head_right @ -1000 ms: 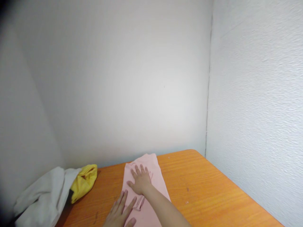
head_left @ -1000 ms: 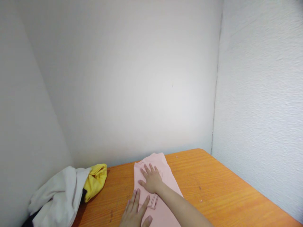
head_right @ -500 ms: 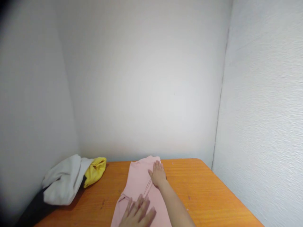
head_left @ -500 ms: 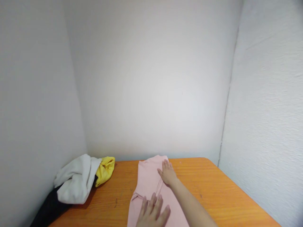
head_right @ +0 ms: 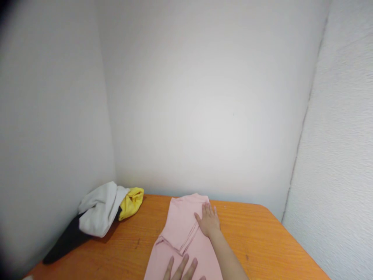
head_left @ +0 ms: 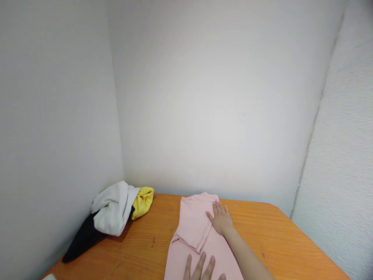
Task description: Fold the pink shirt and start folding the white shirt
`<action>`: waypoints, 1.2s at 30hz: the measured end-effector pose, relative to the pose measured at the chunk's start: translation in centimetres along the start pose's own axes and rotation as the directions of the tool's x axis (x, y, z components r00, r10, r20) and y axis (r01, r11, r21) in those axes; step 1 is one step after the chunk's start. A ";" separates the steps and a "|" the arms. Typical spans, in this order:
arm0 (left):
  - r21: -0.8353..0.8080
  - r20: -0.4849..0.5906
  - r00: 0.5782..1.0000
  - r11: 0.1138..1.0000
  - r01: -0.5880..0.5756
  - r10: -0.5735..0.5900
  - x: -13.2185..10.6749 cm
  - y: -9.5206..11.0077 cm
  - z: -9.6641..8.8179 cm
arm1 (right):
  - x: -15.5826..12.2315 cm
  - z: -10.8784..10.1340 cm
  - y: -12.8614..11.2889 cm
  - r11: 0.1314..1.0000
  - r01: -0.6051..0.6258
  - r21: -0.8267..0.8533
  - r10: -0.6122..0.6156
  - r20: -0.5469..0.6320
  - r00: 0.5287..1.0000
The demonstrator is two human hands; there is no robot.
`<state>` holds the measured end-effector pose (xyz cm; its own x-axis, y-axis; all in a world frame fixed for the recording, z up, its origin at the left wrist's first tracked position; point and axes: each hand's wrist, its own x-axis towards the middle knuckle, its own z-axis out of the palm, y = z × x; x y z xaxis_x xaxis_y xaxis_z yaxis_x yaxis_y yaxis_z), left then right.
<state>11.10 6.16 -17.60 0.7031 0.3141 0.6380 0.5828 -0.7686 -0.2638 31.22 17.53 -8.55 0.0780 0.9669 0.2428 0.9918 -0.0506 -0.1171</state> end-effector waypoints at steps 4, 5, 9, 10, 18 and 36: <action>-0.184 0.207 0.978 0.983 0.014 0.025 0.4 -0.9 -4.5 | -1.4 -2.0 -1.2 0.999 0.045 -0.018 -0.046 -0.077 0.996; -0.244 0.238 0.971 0.969 0.045 0.015 0.5 -1.3 -5.8 | -2.1 -2.5 -1.5 0.998 0.061 -0.022 -0.063 -0.092 0.994; -0.348 0.212 0.932 0.868 0.354 -0.295 1.7 -3.6 -10.2 | -7.2 -4.1 -3.0 0.982 0.186 0.025 -0.182 -0.120 0.976; -0.330 0.191 0.892 0.829 0.451 -0.409 2.2 -4.5 -11.0 | -8.7 -4.5 -3.4 0.970 0.237 0.059 -0.229 -0.114 0.967; -0.197 0.512 0.787 0.844 0.499 -0.346 2.7 -8.5 -12.0 | -16.2 -7.1 -7.9 0.847 0.435 0.305 -0.489 0.129 0.863; -0.142 0.565 0.755 0.861 0.488 -0.334 1.6 -7.5 -11.6 | -27.6 -11.4 -4.6 0.826 0.458 0.327 -0.536 0.208 0.818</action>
<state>3.17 5.96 -6.24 0.5662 0.8085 0.1607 0.7869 -0.5882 0.1866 25.61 -11.73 -3.74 -0.4887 0.8703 0.0616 0.8224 0.4830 -0.3007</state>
